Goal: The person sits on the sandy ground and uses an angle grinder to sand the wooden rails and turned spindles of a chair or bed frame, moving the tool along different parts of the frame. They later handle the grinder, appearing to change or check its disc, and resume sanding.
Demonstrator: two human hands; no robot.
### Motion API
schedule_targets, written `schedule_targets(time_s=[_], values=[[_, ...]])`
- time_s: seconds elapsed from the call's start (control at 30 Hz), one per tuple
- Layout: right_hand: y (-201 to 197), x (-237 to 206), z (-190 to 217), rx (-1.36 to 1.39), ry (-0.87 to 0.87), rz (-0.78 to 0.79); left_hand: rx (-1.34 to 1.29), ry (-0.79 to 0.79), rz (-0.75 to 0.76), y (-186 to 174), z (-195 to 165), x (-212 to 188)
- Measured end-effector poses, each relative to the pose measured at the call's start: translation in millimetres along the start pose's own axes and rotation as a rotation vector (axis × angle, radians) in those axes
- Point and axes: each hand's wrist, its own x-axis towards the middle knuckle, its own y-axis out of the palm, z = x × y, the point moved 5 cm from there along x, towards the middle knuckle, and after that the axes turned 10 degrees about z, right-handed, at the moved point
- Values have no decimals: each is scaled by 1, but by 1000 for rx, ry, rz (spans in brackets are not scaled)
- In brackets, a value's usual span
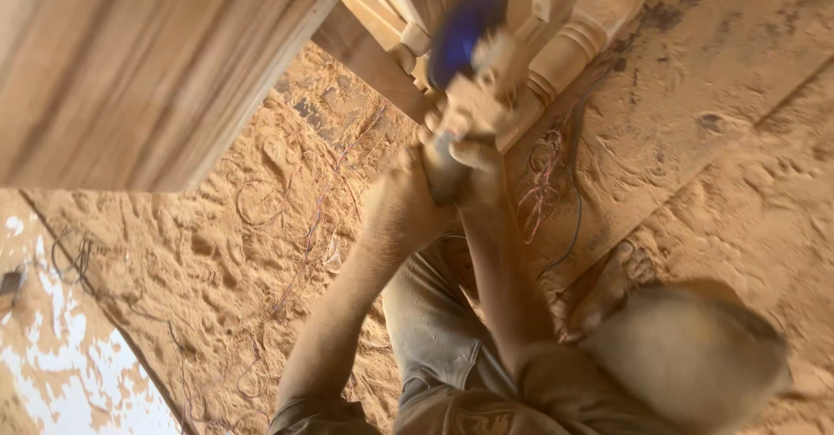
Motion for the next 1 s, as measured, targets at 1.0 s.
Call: schedule_targets(time_s=[1.0], values=[[-17,-13,-37,-68,-26,113,-16,-49,39,12,38,-23]])
